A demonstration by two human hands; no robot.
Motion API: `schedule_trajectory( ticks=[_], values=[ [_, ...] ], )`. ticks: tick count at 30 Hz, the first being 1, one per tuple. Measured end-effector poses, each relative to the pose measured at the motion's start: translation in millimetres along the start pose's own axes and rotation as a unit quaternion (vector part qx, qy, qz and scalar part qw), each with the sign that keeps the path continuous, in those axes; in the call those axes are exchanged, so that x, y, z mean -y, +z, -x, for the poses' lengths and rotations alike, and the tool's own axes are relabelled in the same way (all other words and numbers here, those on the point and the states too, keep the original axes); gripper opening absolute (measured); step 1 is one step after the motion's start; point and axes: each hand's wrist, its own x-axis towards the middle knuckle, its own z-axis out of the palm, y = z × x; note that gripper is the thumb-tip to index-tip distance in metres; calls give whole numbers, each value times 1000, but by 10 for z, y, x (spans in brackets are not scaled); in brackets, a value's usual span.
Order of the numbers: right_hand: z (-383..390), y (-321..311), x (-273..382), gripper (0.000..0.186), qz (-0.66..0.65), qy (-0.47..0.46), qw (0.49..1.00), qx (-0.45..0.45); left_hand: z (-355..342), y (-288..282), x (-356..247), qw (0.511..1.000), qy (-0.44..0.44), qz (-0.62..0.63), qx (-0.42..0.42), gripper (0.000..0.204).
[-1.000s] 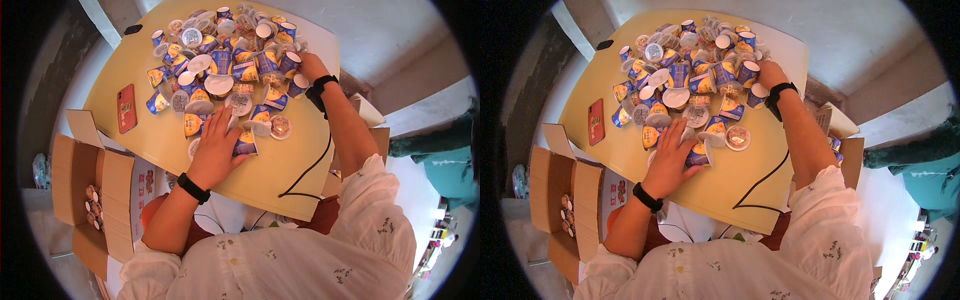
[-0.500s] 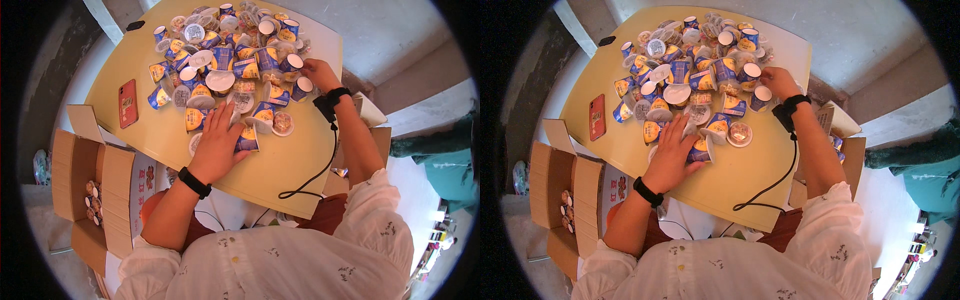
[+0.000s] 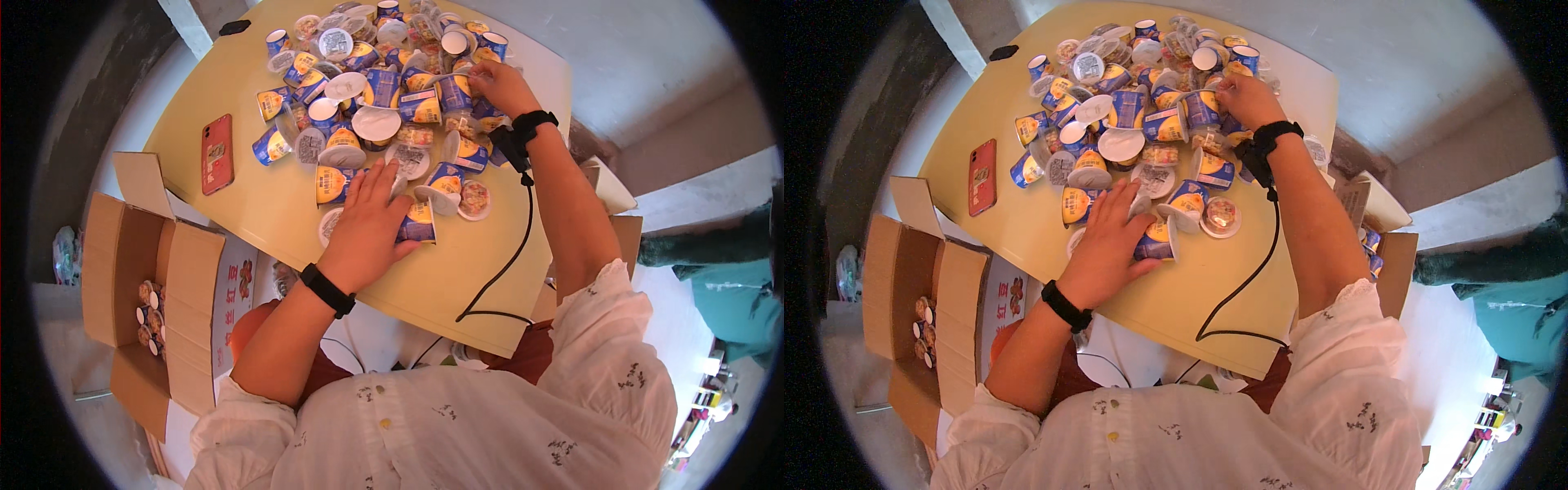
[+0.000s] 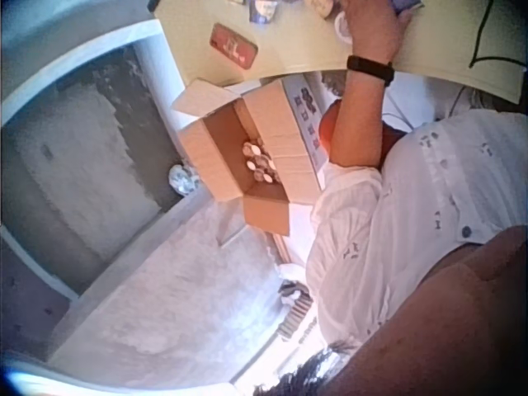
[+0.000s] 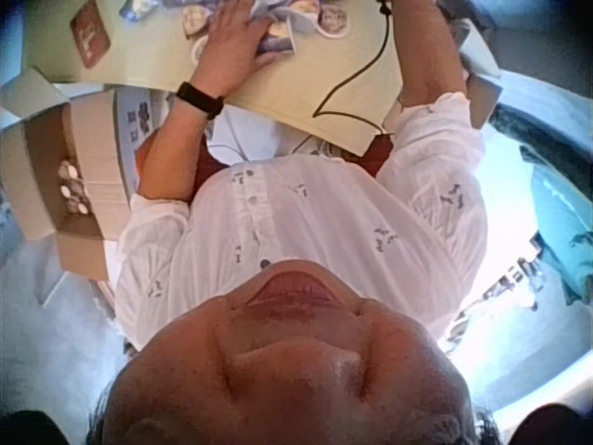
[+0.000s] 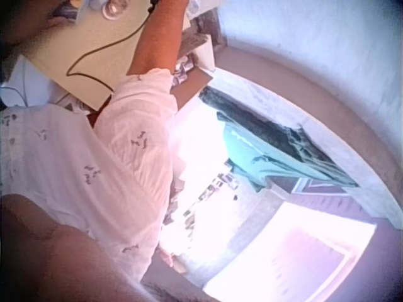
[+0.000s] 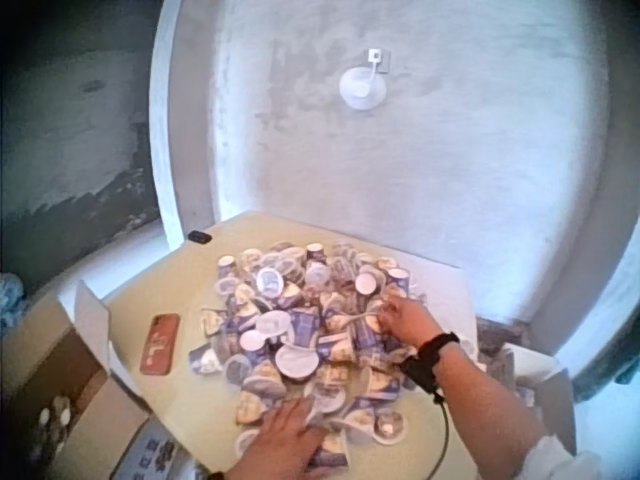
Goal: Assembling topping lids onto food cups and placing them into shipping boxes.
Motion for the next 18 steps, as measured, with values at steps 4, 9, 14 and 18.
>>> schedule_trajectory(
  ticks=[4, 9, 14, 18],
  values=[
    [18, -10, 59, 23, -23, 36, 999, 31, 23, 22, 11, 1000, 10, 7, -11, 55],
    [80, -103, 51, 24, 22, -9, 998, -50, 25, 18, -21, 1000, 11, 22, -15, 50],
    [422, -416, 346, 23, -25, -28, 990, -134, 58, 26, -47, 999, 2, 15, -37, 53],
    [1123, -565, 565, 23, -105, -25, 984, -140, 83, -42, -127, 998, 18, 17, -58, 57]
  ],
)
